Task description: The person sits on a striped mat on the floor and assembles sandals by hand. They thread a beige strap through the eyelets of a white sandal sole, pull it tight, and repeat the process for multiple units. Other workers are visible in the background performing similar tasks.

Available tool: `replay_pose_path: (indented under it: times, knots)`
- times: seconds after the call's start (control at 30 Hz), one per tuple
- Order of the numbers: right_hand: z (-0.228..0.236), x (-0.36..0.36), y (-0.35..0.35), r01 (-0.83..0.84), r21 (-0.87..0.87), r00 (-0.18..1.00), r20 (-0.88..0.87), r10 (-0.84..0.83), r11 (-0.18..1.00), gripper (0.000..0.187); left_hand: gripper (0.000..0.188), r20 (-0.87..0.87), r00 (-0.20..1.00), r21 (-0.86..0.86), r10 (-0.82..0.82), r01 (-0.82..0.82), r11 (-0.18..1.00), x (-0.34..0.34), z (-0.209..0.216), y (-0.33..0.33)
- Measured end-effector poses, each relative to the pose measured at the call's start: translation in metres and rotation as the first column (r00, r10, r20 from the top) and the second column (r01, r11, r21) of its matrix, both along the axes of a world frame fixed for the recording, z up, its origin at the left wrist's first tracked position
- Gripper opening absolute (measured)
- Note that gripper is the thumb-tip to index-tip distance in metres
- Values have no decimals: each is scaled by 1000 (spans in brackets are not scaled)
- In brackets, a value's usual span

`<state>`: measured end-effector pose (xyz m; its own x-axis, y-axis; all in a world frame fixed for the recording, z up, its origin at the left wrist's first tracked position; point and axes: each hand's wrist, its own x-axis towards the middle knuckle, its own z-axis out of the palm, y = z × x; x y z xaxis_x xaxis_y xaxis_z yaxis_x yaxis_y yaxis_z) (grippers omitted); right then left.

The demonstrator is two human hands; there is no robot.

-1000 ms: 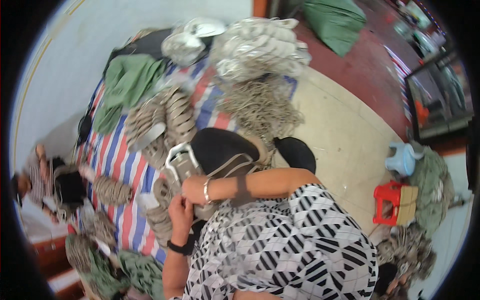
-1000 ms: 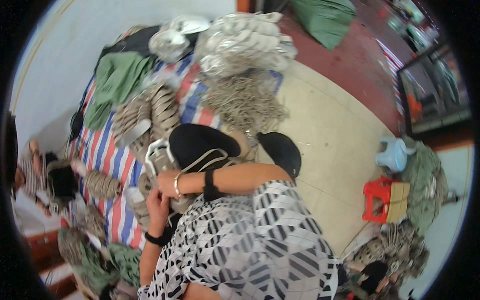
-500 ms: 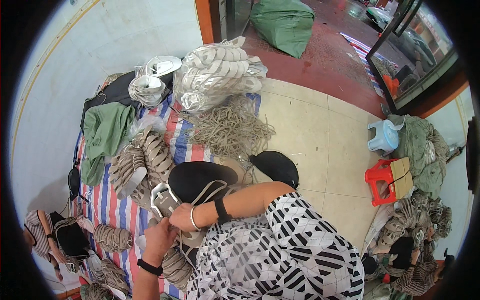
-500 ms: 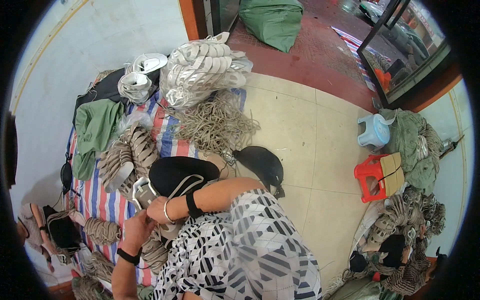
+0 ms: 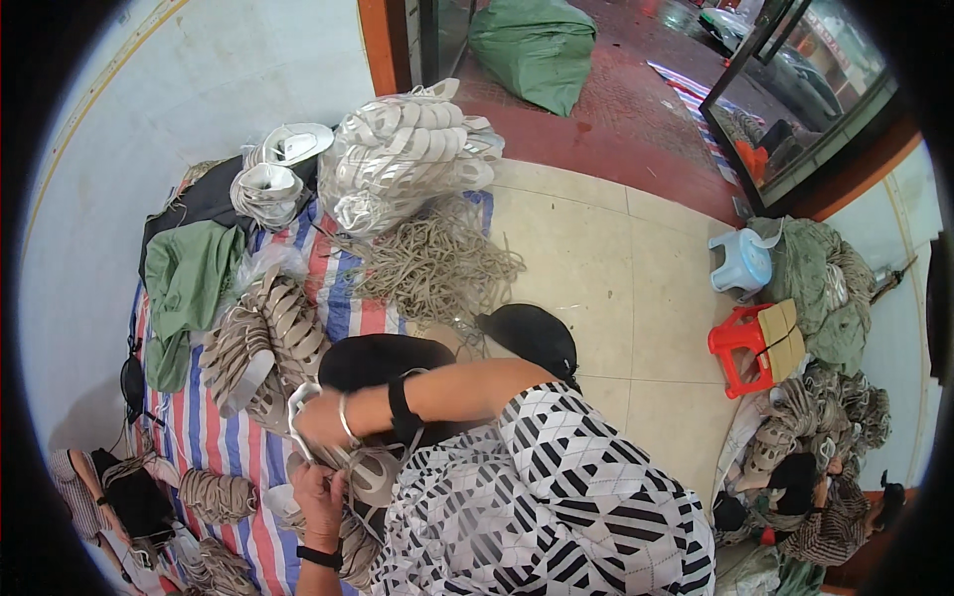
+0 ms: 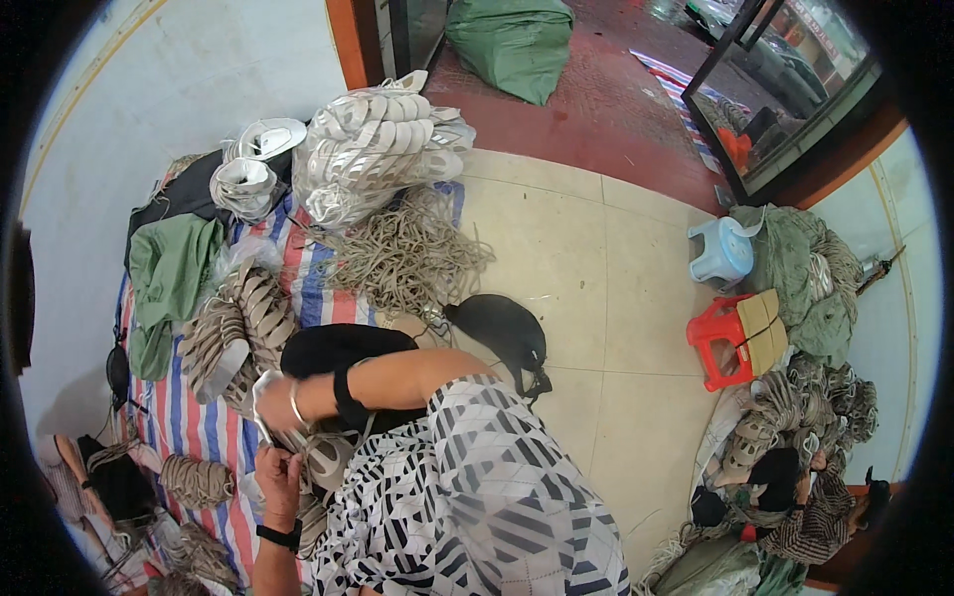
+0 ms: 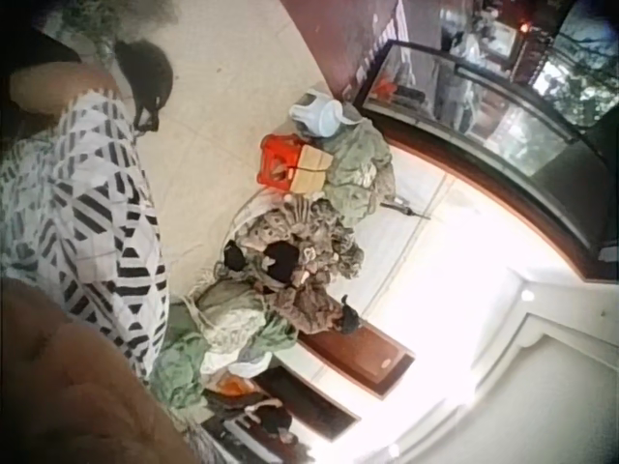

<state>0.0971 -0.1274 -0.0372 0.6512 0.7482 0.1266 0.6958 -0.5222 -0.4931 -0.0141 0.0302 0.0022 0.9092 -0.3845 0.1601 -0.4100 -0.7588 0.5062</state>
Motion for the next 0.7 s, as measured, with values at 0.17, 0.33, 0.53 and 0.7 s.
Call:
replay_pose_path:
  times: [0.17,0.33,0.53,0.7]
  knots:
    - [46,74,-42,472,279,881,-188,-435,836,18,26,-107,990,-55,97,-103,993,3,11,-9]
    - [54,71,-42,-35,331,898,425,-116,943,13,28,-216,962,-426,166,-246,871,61,33,-43]
    - [113,38,-53,365,482,752,-658,53,797,25,23,-386,890,-726,242,-455,516,54,55,-53]
    - [92,32,-54,420,435,626,-774,93,796,33,22,-328,919,-833,218,-390,392,54,43,-53]
